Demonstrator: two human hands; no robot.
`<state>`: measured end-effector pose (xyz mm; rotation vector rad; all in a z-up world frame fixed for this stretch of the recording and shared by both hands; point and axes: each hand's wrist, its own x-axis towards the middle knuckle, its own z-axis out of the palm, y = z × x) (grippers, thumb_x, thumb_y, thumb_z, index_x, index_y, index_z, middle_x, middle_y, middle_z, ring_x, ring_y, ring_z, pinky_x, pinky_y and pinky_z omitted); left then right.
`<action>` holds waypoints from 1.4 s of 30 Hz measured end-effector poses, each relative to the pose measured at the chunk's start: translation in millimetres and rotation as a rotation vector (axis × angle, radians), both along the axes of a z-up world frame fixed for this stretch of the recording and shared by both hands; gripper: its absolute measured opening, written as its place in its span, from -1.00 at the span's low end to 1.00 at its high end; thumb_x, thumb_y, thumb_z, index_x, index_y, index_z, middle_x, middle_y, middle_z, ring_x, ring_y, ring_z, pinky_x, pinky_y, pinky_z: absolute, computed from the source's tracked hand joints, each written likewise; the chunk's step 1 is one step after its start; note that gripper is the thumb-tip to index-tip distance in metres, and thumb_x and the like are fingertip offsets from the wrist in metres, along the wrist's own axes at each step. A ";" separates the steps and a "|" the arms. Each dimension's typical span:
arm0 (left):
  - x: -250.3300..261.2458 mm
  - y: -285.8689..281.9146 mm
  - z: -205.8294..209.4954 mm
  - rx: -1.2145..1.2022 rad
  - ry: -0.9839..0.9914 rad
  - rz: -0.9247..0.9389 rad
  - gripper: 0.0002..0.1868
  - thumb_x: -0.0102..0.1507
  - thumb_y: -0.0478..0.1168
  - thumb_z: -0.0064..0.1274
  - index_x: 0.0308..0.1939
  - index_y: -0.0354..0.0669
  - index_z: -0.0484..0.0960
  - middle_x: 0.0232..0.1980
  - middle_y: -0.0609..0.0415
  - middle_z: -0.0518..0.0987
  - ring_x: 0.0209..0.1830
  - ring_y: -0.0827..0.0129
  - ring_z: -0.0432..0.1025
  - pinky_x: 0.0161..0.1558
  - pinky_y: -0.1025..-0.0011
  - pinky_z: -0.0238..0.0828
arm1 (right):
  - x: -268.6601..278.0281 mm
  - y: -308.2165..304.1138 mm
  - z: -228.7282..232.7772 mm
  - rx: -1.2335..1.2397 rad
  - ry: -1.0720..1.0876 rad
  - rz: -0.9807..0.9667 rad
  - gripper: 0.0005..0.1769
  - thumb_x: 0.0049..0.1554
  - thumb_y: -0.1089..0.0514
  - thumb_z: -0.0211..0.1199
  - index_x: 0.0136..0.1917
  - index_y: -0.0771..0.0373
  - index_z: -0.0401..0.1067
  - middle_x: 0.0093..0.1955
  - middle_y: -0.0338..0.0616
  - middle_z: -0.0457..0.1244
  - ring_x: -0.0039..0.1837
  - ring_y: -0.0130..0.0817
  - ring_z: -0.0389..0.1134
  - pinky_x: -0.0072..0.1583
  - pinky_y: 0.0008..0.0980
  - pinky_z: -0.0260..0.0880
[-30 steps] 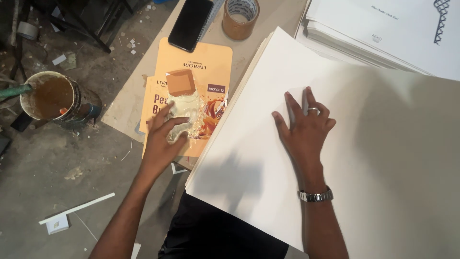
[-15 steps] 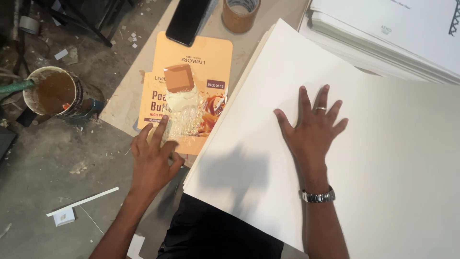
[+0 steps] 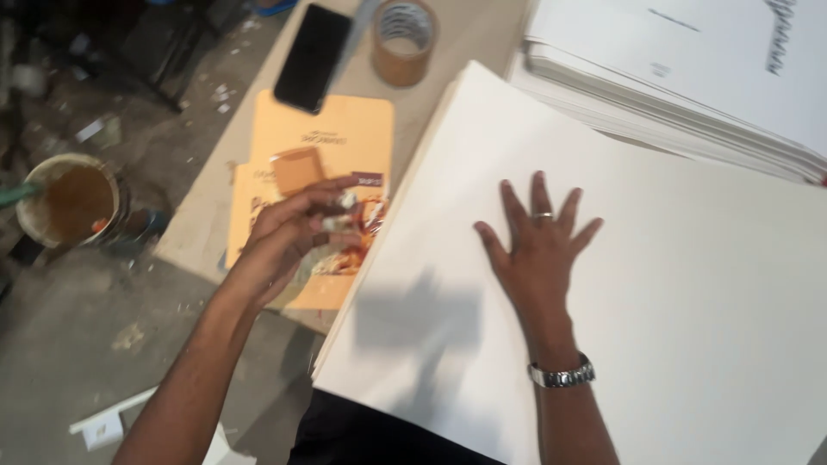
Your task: The person organizes and stacks large white sheets of paper on a cluttered workspace, repeatedly lifting sheets from one stack and aligning them on another.
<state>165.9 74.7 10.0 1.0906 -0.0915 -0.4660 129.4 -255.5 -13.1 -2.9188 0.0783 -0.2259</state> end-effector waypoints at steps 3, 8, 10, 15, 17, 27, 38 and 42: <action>50.6 -37.2 3.3 0.232 -0.188 -0.082 -0.60 0.25 -0.43 -0.06 0.18 -0.32 0.54 0.51 -0.08 0.36 0.38 0.15 0.41 0.31 0.18 0.51 | -1.7 0.8 4.2 -0.002 0.002 -0.020 -0.27 0.19 -0.38 0.22 0.53 -0.12 0.32 0.68 0.06 -0.07 0.65 0.48 -0.26 0.42 0.70 -0.43; 128.8 -88.8 -17.0 0.355 -0.399 -0.108 -0.68 0.29 -0.40 0.09 0.14 -0.25 0.59 0.50 0.01 0.36 0.39 0.28 0.43 0.29 0.36 0.56 | 0.7 2.4 2.1 0.011 -0.020 -0.021 -0.24 0.15 -0.43 0.21 0.52 -0.16 0.29 0.68 0.18 -0.12 0.64 0.45 -0.22 0.40 0.68 -0.35; 153.9 -107.3 -21.7 0.509 -0.474 -0.063 -0.64 0.27 -0.39 0.11 0.16 -0.23 0.60 0.48 0.02 0.39 0.29 0.31 0.49 0.18 0.41 0.55 | 0.7 2.3 -0.2 -0.013 -0.017 -0.019 -0.20 0.13 -0.46 0.20 0.53 -0.18 0.27 0.67 0.20 -0.13 0.64 0.44 -0.21 0.40 0.68 -0.32; 184.6 -127.9 -36.2 0.450 -0.468 -0.078 -0.66 0.25 -0.41 0.11 0.12 -0.26 0.62 0.47 -0.03 0.35 0.19 0.33 0.50 -0.05 0.47 0.67 | 1.1 3.3 0.9 -0.016 -0.020 -0.023 -0.20 0.11 -0.47 0.21 0.52 -0.18 0.28 0.66 0.19 -0.10 0.63 0.44 -0.20 0.39 0.69 -0.31; 192.6 -131.7 -44.0 0.441 -0.447 -0.084 -0.65 0.24 -0.41 0.10 0.12 -0.27 0.61 0.47 -0.04 0.33 0.14 0.35 0.52 -0.14 0.49 0.69 | 0.9 3.4 2.1 -0.015 -0.025 -0.019 -0.21 0.11 -0.46 0.22 0.51 -0.18 0.29 0.65 0.19 -0.09 0.63 0.45 -0.19 0.39 0.70 -0.31; 207.5 -137.1 -49.7 0.552 -0.521 -0.118 -0.68 0.26 -0.36 0.16 0.11 -0.26 0.63 0.46 -0.07 0.33 0.01 0.44 0.52 -0.30 0.56 0.68 | 2.2 5.1 6.7 0.010 -0.038 0.002 -0.23 0.11 -0.43 0.26 0.48 -0.13 0.34 0.63 0.22 -0.04 0.60 0.52 -0.18 0.36 0.75 -0.32; 206.7 -131.4 -53.7 0.616 -0.492 -0.136 -0.73 0.24 -0.38 0.13 0.03 -0.35 0.65 0.49 -0.08 0.34 -0.08 0.47 0.56 -0.31 0.57 0.67 | 1.4 5.1 6.1 0.010 -0.037 0.006 -0.23 0.10 -0.43 0.27 0.48 -0.13 0.34 0.62 0.21 -0.03 0.60 0.51 -0.17 0.36 0.75 -0.29; 202.1 -122.4 -48.9 0.485 -0.498 -0.173 -0.72 0.23 -0.42 0.07 0.02 -0.38 0.64 0.52 -0.11 0.30 -0.01 0.40 0.62 -0.26 0.56 0.71 | 2.8 4.2 4.4 0.013 -0.049 -0.003 -0.22 0.09 -0.44 0.28 0.47 -0.14 0.34 0.62 0.21 -0.04 0.60 0.51 -0.17 0.35 0.75 -0.29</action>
